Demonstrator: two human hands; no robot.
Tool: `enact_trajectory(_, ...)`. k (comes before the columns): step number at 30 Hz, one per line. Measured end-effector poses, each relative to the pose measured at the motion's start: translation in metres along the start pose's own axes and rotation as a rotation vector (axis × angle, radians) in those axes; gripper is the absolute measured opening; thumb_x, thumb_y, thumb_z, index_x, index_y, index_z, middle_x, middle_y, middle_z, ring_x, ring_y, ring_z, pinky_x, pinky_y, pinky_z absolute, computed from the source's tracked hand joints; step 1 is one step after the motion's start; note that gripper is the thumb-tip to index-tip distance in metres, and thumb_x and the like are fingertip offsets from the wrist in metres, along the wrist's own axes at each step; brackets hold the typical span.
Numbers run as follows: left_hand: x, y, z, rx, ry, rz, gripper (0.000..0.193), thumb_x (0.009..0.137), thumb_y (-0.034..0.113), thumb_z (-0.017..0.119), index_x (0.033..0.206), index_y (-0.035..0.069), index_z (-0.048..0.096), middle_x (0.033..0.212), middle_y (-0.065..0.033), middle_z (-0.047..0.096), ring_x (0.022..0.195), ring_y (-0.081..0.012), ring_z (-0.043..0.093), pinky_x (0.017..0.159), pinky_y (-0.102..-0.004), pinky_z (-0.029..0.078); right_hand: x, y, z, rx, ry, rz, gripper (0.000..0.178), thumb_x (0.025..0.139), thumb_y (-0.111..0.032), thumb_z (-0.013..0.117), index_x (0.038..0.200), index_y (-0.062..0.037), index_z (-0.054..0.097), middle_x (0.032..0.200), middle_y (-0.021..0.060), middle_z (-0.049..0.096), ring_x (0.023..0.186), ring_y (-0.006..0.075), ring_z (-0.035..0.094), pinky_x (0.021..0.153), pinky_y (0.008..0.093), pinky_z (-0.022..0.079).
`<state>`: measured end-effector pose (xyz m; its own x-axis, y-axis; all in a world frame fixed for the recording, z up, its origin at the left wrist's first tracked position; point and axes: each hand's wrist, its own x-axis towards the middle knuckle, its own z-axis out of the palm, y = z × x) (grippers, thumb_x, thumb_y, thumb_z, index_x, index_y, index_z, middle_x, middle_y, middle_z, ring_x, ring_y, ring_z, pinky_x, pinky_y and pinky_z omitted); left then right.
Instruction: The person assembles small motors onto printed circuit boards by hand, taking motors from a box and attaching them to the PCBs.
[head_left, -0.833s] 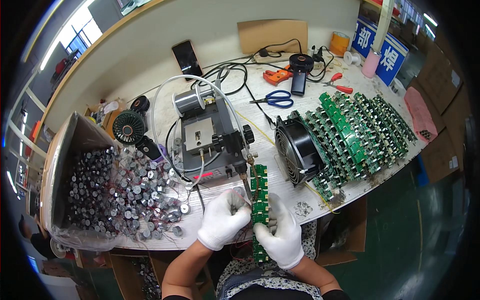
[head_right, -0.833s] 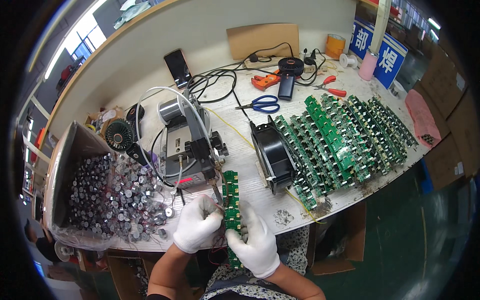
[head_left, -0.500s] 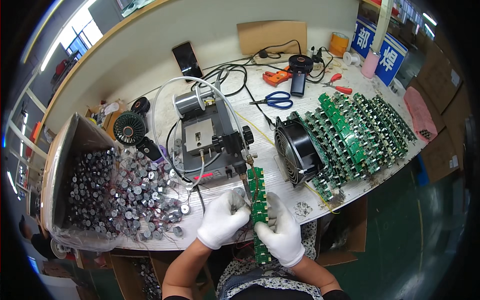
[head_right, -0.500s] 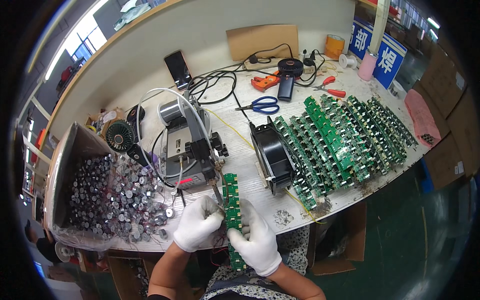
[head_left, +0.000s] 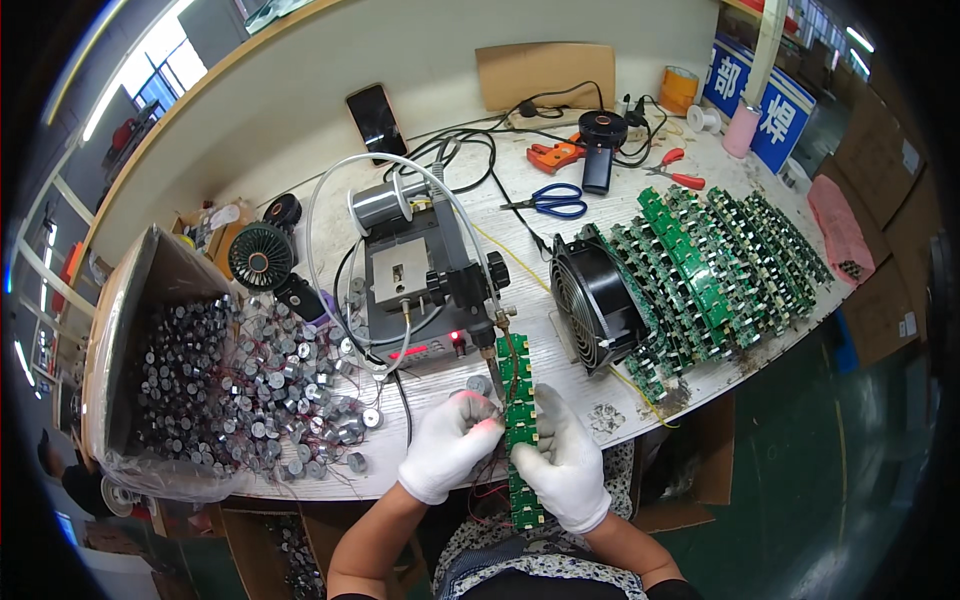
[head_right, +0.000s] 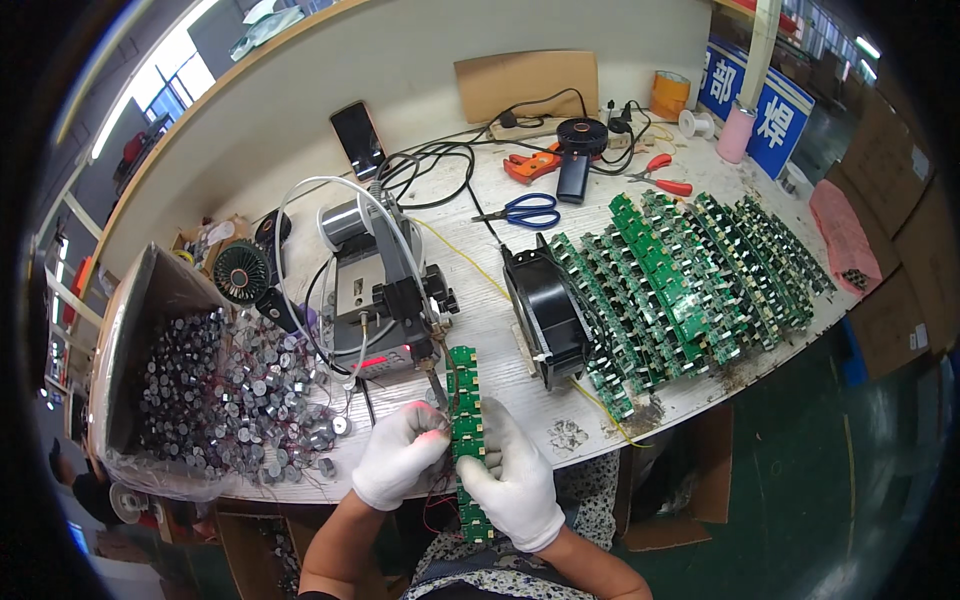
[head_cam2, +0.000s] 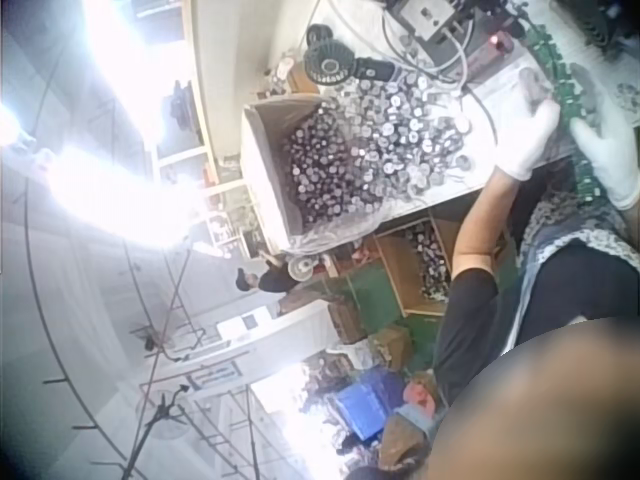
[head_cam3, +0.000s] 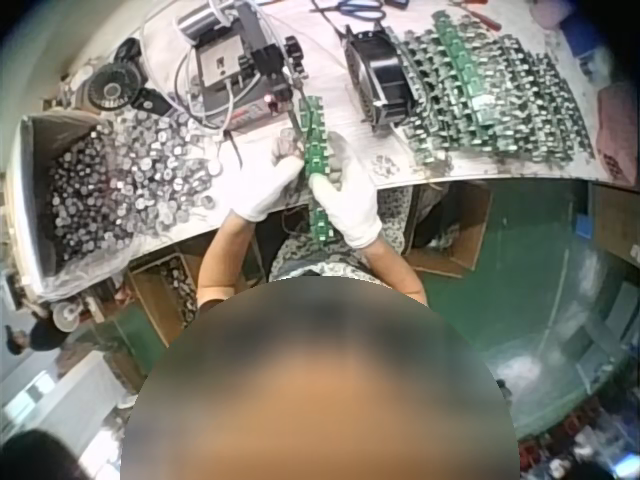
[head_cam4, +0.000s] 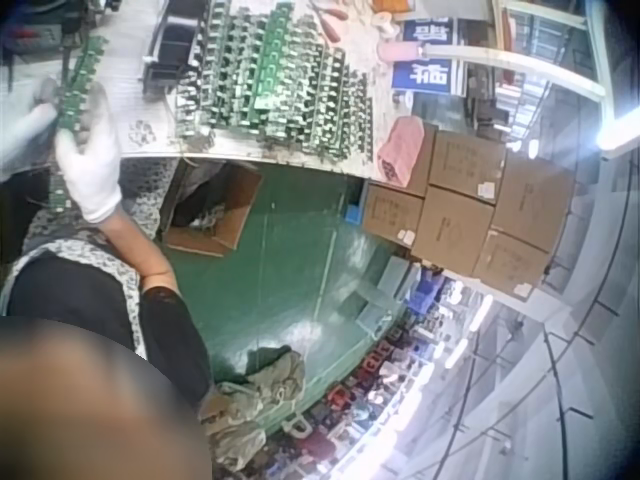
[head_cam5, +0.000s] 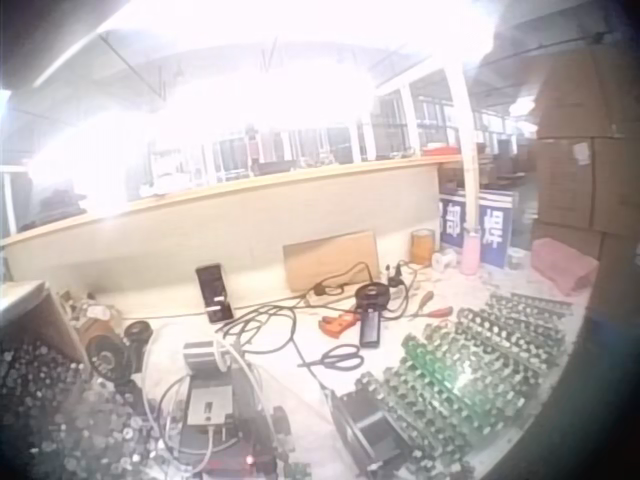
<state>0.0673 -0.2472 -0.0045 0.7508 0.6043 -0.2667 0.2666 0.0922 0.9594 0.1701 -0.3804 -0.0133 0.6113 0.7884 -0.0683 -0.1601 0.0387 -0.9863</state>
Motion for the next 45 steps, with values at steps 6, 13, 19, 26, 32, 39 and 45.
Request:
enact_trajectory(6, -0.001, 0.009, 0.001, -0.092, -0.026, -0.094, 0.022, 0.085, 0.013, 0.060, 0.096, -0.005, 0.058, 0.077, -0.0044, 0.062, 0.066, -0.0086, 0.055, 0.060, -0.0245, 0.046, 0.001, 0.005, 0.001, 0.046, 0.009, -0.006, 0.070, 0.082, 0.003, 0.062, 0.146, 0.0042, 0.032, 0.095, 0.0091, 0.067, 0.068, 0.0040, 0.060, 0.057, 0.0183, 0.049)
enact_trajectory(13, 0.008, 0.002, -0.011, 0.162, -0.130, -0.044, 0.025, 0.081, 0.020, 0.062, 0.089, -0.004, 0.061, 0.074, -0.0081, 0.063, 0.067, -0.0135, 0.059, 0.063, -0.0294, 0.049, 0.000, 0.010, -0.001, 0.016, 0.009, -0.007, 0.070, 0.081, 0.002, 0.063, 0.145, 0.0041, 0.034, 0.095, 0.0100, 0.067, 0.067, 0.0044, 0.059, 0.058, 0.0189, 0.049)
enact_trajectory(19, 0.009, 0.020, -0.010, 0.373, -0.130, 0.050, 0.027, 0.078, 0.022, 0.062, 0.086, -0.004, 0.062, 0.072, -0.0123, 0.063, 0.067, -0.0173, 0.060, 0.064, -0.0319, 0.049, 0.000, 0.006, -0.001, 0.014, 0.012, 0.002, 0.070, 0.081, 0.002, 0.063, 0.145, 0.0037, 0.035, 0.095, 0.0096, 0.067, 0.067, 0.0040, 0.058, 0.058, 0.0189, 0.049)
enact_trajectory(26, 0.015, 0.032, -0.012, 0.393, -0.194, 0.010, 0.025, 0.077, 0.020, 0.061, 0.085, -0.004, 0.061, 0.071, -0.0121, 0.062, 0.067, -0.0168, 0.059, 0.063, -0.0325, 0.050, 0.002, 0.002, -0.001, -0.020, 0.011, -0.028, 0.070, 0.081, 0.002, 0.063, 0.144, 0.0039, 0.035, 0.096, 0.0087, 0.068, 0.069, 0.0047, 0.060, 0.060, 0.0190, 0.050)
enact_trajectory(32, 0.023, 0.015, -0.014, 0.261, -0.204, 0.050, 0.023, 0.077, 0.018, 0.061, 0.083, -0.004, 0.061, 0.070, -0.0117, 0.061, 0.067, -0.0162, 0.059, 0.063, -0.0323, 0.049, 0.005, 0.001, -0.001, -0.014, -0.001, -0.032, 0.069, 0.081, 0.002, 0.062, 0.144, 0.0039, 0.035, 0.098, 0.0094, 0.068, 0.071, 0.0058, 0.062, 0.061, 0.0204, 0.051)
enact_trajectory(39, 0.025, 0.023, -0.016, 0.331, -0.224, 0.080, 0.022, 0.078, 0.018, 0.061, 0.081, -0.004, 0.062, 0.070, -0.0109, 0.061, 0.066, -0.0154, 0.058, 0.062, -0.0316, 0.048, 0.008, -0.003, -0.001, 0.000, 0.011, -0.043, 0.069, 0.080, 0.002, 0.063, 0.143, 0.0045, 0.036, 0.094, 0.0092, 0.068, 0.068, 0.0050, 0.060, 0.059, 0.0194, 0.050)
enact_trajectory(45, 0.026, 0.020, -0.018, 0.313, -0.215, 0.088, 0.021, 0.077, 0.018, 0.062, 0.080, -0.003, 0.062, 0.070, -0.0108, 0.061, 0.066, -0.0150, 0.058, 0.062, -0.0311, 0.048, 0.008, -0.002, -0.001, -0.010, 0.009, -0.059, 0.069, 0.079, 0.002, 0.064, 0.142, 0.0049, 0.038, 0.094, 0.0093, 0.067, 0.068, 0.0052, 0.060, 0.058, 0.0194, 0.049)
